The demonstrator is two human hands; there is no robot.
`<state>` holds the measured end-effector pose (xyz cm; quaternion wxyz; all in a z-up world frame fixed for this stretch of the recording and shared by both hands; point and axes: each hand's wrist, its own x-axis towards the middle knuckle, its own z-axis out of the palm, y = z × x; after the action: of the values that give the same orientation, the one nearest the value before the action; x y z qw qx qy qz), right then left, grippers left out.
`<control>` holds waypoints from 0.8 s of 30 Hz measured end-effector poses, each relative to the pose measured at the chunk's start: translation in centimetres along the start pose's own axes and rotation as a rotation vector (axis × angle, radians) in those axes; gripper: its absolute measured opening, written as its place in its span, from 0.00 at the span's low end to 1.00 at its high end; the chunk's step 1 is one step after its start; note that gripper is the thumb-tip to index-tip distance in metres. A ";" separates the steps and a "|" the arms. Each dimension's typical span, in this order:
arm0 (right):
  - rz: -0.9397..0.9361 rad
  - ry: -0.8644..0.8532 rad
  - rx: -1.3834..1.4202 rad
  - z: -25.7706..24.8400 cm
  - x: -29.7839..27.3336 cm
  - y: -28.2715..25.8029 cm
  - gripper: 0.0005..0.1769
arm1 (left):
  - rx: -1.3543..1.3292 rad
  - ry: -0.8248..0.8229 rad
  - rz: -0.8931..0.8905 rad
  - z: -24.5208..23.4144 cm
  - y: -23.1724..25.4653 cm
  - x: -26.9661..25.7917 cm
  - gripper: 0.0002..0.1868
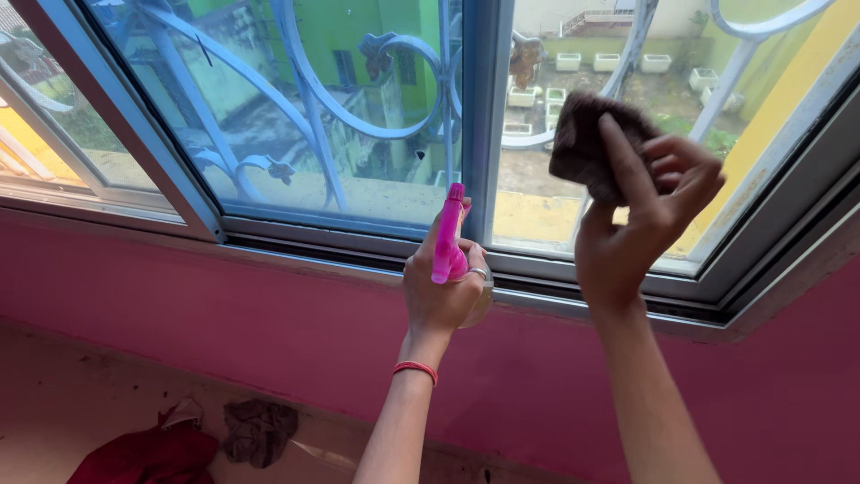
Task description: The person cleans a window by spraying liquid from a pink bottle and wiping the glass with a cloth, covering both the main panes and the arched section above.
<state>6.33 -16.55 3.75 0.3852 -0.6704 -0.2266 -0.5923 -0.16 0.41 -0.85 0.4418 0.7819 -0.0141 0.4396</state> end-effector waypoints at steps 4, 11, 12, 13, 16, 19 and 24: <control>-0.023 -0.052 -0.038 1.2 -0.5 0.0 0.38 | 0.009 -0.040 -0.060 -0.1 0.1 0.5 0.30; 0.090 -0.303 0.049 1.4 -5.9 -1.7 0.36 | 0.054 -0.054 -0.071 -0.7 0.6 1.1 0.30; 0.159 -0.268 0.127 1.4 -5.7 -1.8 0.37 | 0.050 -0.064 -0.062 -0.9 0.5 1.2 0.29; 0.133 -0.203 0.119 1.3 -4.9 -1.6 0.38 | 0.042 -0.070 -0.050 -0.9 0.4 1.4 0.29; 0.078 -0.032 0.065 1.0 -1.9 -0.8 0.35 | -0.029 -0.078 -0.023 -1.1 0.2 1.3 0.30; 0.055 0.038 0.000 1.5 -0.5 -0.7 0.33 | -0.013 -0.095 -0.063 -1.2 0.3 1.3 0.31; 0.032 -0.117 -0.060 3.0 -3.0 -1.8 0.38 | 0.010 -0.100 -0.066 -1.3 0.2 1.4 0.31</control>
<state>6.19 -12.63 1.26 0.3603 -0.7188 -0.2199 -0.5524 -0.26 1.76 0.55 0.4508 0.8051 -0.0081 0.3854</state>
